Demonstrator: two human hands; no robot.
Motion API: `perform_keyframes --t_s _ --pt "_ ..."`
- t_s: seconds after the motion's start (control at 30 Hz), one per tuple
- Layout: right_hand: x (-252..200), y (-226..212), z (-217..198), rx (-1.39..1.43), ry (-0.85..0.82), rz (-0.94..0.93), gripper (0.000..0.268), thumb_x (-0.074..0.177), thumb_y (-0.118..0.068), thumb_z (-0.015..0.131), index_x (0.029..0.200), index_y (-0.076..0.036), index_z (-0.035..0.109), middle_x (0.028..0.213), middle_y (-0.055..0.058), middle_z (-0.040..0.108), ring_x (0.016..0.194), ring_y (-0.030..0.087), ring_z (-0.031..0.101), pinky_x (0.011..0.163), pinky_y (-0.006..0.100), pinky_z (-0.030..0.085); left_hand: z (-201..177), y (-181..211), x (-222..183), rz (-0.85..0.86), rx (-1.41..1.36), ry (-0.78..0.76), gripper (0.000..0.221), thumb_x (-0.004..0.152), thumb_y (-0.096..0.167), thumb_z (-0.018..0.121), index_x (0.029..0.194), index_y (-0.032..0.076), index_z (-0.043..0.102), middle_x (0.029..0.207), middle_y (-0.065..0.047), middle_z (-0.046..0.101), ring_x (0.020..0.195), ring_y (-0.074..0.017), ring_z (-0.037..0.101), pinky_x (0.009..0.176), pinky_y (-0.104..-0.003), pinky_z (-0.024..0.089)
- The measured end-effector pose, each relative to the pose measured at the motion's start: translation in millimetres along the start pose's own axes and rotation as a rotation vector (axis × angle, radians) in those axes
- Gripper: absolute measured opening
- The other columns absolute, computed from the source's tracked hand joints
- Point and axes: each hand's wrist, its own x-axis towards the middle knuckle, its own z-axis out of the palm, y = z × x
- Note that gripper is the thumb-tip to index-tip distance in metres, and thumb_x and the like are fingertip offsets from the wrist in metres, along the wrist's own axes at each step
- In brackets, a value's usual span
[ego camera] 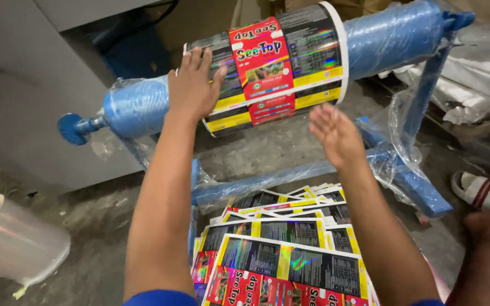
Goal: Winding loose sheets of printed labels onto a manual machine roll for organization.
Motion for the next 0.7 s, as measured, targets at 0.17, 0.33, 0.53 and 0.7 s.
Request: perform_keyframes --t_s 0.17,0.33,0.53,0.7 --pt "39.6 -2.1 24.5 0.391 0.049 -0.064 0.033 0.103 -0.026 0.068 0.123 -0.001 0.061 0.124 0.014 0.068 0.119 0.03 0.067 0.111 0.049 0.051 -4.0 4.4 -32.5 0.063 0.007 0.075 0.063 0.104 0.053 0.049 0.151 0.01 0.05 0.159 -0.015 0.043 0.146 -0.0334 0.038 0.103 -0.062 0.038" --pt "22.2 -20.0 42.0 0.481 0.088 -0.038 0.027 0.099 -0.022 0.069 0.122 -0.009 0.063 0.12 0.009 0.069 0.115 0.027 0.069 0.106 0.048 0.055 -23.1 14.3 -61.4 0.1 0.03 0.063 0.057 0.105 0.049 0.051 0.147 0.01 0.056 0.157 -0.016 0.048 0.143 -0.033 0.043 0.104 -0.058 0.039" --pt "-33.5 -20.3 34.7 0.049 0.227 -0.112 0.029 0.1 -0.02 0.068 0.126 -0.015 0.06 0.113 0.002 0.064 0.105 0.021 0.063 0.091 0.044 0.051 -20.8 16.3 -53.9 0.097 0.012 0.0 0.055 0.108 0.046 0.047 0.149 0.01 0.055 0.158 -0.012 0.05 0.145 -0.0308 0.046 0.117 -0.055 0.036" --pt "-97.2 15.5 -9.2 0.034 0.297 -0.042 0.018 0.103 -0.018 0.064 0.12 -0.012 0.059 0.111 0.005 0.065 0.103 0.022 0.065 0.094 0.045 0.054 27.5 9.4 -9.8 0.13 0.066 0.094 0.068 0.105 0.051 0.045 0.153 0.004 0.043 0.161 -0.016 0.038 0.148 -0.0371 0.033 0.117 -0.06 0.025"
